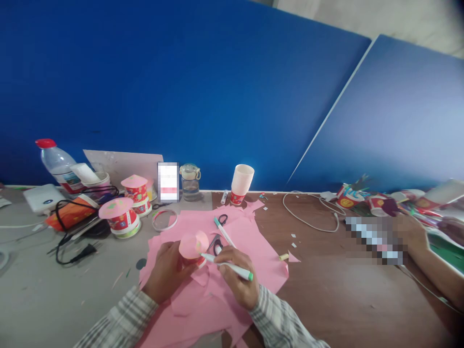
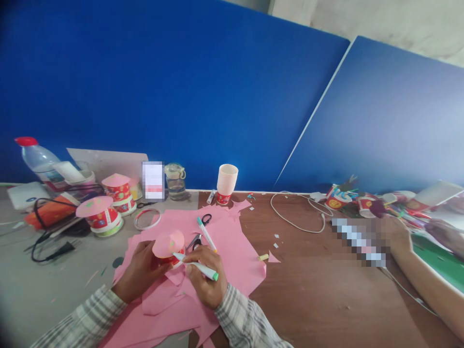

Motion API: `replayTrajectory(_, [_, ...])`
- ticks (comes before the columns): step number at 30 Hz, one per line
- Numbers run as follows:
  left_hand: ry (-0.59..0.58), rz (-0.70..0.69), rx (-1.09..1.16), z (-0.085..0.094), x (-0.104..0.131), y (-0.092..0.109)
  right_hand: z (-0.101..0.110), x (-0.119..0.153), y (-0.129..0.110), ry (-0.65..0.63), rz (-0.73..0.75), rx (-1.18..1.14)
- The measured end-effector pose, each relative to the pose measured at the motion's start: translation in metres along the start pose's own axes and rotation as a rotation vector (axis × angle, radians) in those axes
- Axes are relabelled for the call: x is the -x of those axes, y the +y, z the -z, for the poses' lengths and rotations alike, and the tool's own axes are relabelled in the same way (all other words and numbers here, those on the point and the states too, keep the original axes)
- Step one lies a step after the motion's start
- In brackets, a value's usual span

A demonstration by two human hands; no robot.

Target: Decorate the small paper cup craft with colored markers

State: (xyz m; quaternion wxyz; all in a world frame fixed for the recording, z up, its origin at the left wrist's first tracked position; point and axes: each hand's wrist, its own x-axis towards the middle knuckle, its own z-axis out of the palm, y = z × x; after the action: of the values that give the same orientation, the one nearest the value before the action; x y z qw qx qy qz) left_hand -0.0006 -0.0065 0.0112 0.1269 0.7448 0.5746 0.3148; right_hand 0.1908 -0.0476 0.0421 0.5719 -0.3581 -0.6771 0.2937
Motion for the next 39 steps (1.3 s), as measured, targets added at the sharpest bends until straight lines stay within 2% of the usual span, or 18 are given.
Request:
replayTrajectory(19, [0.018,0.005,-0.003,-0.0031,0.0006,-0.0049,0.001,0.0007,0.0034,0.005,-0.06,-0.03])
replayTrajectory(24, [0.007,0.007,-0.007,-0.0028,0.0006,-0.0055,0.0033,0.0014,0.0073,0.055,-0.083,-0.047])
replayTrajectory(32, [-0.006,0.024,-0.01,-0.0036,0.0015,-0.0064,0.0002,0.0022,0.0073,0.09,-0.062,-0.032])
replayTrajectory(39, [0.012,0.009,-0.02,-0.003,-0.0004,-0.004,-0.0012,0.0029,0.0059,0.065,-0.042,-0.005])
